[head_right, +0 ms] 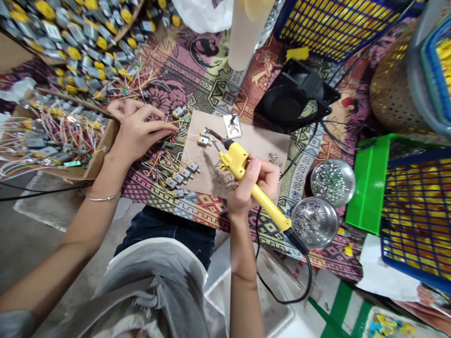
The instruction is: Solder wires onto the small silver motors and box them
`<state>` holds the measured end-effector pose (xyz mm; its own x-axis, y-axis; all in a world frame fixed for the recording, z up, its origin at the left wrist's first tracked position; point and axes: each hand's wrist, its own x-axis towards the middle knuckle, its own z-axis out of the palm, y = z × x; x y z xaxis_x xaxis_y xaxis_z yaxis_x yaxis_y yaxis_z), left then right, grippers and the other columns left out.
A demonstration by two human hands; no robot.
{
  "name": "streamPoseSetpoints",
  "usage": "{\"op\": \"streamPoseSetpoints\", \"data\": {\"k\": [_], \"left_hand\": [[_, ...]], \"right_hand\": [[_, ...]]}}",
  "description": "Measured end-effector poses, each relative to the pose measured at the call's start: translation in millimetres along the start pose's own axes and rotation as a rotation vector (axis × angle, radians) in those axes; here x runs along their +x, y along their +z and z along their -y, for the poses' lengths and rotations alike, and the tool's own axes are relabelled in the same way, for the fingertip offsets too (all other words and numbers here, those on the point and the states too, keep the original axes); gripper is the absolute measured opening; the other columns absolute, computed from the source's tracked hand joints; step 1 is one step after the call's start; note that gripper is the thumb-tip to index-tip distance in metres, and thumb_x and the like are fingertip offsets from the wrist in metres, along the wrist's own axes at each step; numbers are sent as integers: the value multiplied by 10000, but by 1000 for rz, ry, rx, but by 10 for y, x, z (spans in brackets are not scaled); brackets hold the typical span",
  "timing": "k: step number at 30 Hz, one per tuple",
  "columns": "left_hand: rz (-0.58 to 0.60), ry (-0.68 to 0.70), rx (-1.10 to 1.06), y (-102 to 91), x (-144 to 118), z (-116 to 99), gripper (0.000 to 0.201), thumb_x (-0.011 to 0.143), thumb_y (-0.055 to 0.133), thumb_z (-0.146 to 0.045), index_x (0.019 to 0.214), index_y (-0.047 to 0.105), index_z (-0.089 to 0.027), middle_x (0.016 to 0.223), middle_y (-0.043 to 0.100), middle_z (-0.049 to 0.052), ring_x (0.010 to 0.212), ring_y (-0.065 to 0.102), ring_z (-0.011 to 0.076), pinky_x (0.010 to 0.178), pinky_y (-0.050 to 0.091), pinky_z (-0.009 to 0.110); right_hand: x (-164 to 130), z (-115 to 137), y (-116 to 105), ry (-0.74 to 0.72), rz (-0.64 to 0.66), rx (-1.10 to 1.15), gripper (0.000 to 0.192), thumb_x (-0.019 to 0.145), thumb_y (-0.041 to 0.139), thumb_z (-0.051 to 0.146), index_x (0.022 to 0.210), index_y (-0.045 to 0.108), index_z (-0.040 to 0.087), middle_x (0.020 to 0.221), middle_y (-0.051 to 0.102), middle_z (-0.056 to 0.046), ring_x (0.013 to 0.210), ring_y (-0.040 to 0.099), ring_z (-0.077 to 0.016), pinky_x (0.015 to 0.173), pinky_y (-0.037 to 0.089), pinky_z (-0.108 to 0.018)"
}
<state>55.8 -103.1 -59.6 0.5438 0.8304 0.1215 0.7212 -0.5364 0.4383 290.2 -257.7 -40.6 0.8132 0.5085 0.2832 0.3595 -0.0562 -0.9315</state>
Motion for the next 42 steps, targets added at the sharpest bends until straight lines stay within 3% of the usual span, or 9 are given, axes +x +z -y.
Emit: {"op": "streamPoseSetpoints", "data": {"k": [5, 13, 21, 26, 33, 42], "left_hand": [[2, 24, -64, -32, -18, -50, 306, 1120, 516, -517, 1172, 786, -383, 1259, 763, -35, 1310, 536, 278, 1138, 303, 605], [39, 73, -189, 91, 4, -44, 249, 1088, 585, -440, 1145, 812, -355, 1181, 810, -15, 1281, 610, 289, 1157, 362, 593], [29, 77, -247, 161, 16, -148, 158, 1032, 704, -427, 1094, 834, -362, 1041, 793, 19, 1278, 612, 346, 1179, 305, 640], [34, 75, -290, 215, 40, -240, 161, 1024, 714, -416, 1102, 836, -346, 1069, 772, 39, 1275, 595, 353, 1196, 298, 643], [9, 13, -355, 278, 97, -254, 179, 1002, 732, -396, 1078, 849, -284, 1029, 759, 49, 1235, 602, 365, 1168, 291, 687], [3, -23, -471, 321, 100, -234, 156, 972, 785, -416, 1010, 845, -277, 1007, 745, 36, 1224, 607, 337, 1207, 219, 655]], "right_hand": [[-16, 8, 10, 8, -17, 16, 361, 1006, 486, 586, 951, 589, 244, 769, 574, 24, 581, 562, -108, 514, 449, -303], [2, 35, 65, -103, -193, 128, 350, 921, 622, 578, 837, 620, 239, 735, 574, 32, 640, 589, -133, 600, 478, -342], [-141, -73, 7, -135, -189, 20, 347, 948, 597, 579, 853, 606, 245, 778, 563, 15, 684, 592, -144, 624, 536, -349], [-187, -222, 16, -51, -89, -7, 387, 1001, 475, 625, 899, 534, 257, 789, 501, 24, 633, 566, -131, 520, 500, -304], [-112, -300, 65, 21, -120, 64, 349, 1014, 483, 566, 833, 396, 280, 738, 421, 63, 482, 451, -89, 388, 403, -256], [-92, -120, 66, 226, -146, 193, 364, 928, 627, 556, 801, 463, 258, 759, 472, 54, 559, 492, -84, 427, 432, -231]]}}
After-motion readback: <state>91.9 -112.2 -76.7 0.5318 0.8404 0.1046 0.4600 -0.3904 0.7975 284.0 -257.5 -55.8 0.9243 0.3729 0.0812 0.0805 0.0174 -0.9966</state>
